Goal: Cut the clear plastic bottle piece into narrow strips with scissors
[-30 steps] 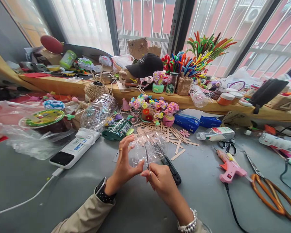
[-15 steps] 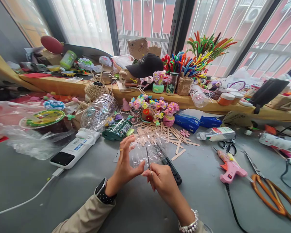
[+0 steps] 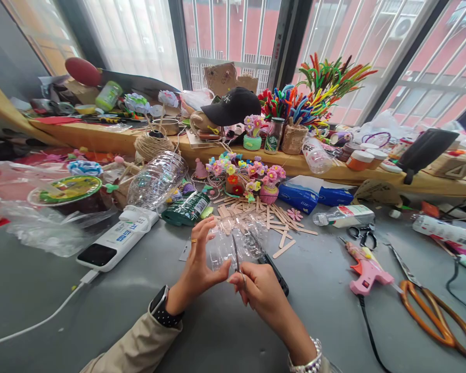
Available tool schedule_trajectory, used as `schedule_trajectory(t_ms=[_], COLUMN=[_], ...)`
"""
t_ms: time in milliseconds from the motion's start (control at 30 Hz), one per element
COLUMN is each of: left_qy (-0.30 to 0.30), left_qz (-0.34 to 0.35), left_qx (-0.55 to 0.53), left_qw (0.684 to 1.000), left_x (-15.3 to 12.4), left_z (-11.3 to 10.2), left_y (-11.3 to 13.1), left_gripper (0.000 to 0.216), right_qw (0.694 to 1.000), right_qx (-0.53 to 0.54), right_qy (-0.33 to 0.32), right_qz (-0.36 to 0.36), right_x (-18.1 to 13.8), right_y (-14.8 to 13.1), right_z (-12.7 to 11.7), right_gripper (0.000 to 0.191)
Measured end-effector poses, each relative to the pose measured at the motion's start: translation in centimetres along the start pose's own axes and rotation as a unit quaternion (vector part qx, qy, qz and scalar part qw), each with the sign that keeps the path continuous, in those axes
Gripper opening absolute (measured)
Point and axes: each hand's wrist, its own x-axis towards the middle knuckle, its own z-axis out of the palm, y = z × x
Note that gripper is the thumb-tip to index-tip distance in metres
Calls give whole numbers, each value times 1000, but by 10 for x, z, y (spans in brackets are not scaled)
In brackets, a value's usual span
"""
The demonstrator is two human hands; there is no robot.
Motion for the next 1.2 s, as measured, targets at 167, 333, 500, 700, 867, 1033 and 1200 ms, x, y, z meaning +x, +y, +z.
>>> schedule_trajectory(t_ms=[167,333,500,700,867,1033,1200], left_qy=[0,-1,5,8,4,10,6], left_qz=[1,-5,-4,-10,-11,-4,-7], left_qx=[10,20,25,35,35,37,35], left_qw=[1000,1000,1000,999,999,999,999], left_x=[-1,-2,-4,-4,-4,-3,-3], left_z=[0,0,2,6,6,6,6], left_y=[-2,-5,-7,-8,-6,-8,-10], left_gripper=[77,72,72,74,74,74,75], right_qw=[997,997,993,996,998,997,999], right_qx=[-47,-38,-54,-36,-24,-40,-18], right_qy=[43,49,96,77,65,72,49], right_qz=[-37,-48,-49,-24,-10,-12,2], right_x=[4,10,11,11,12,13,13], right_y=[5,13,8,9,11,8,6], right_z=[6,11,12,12,13,12,10], right_gripper=[61,59,63,63,63,69,69])
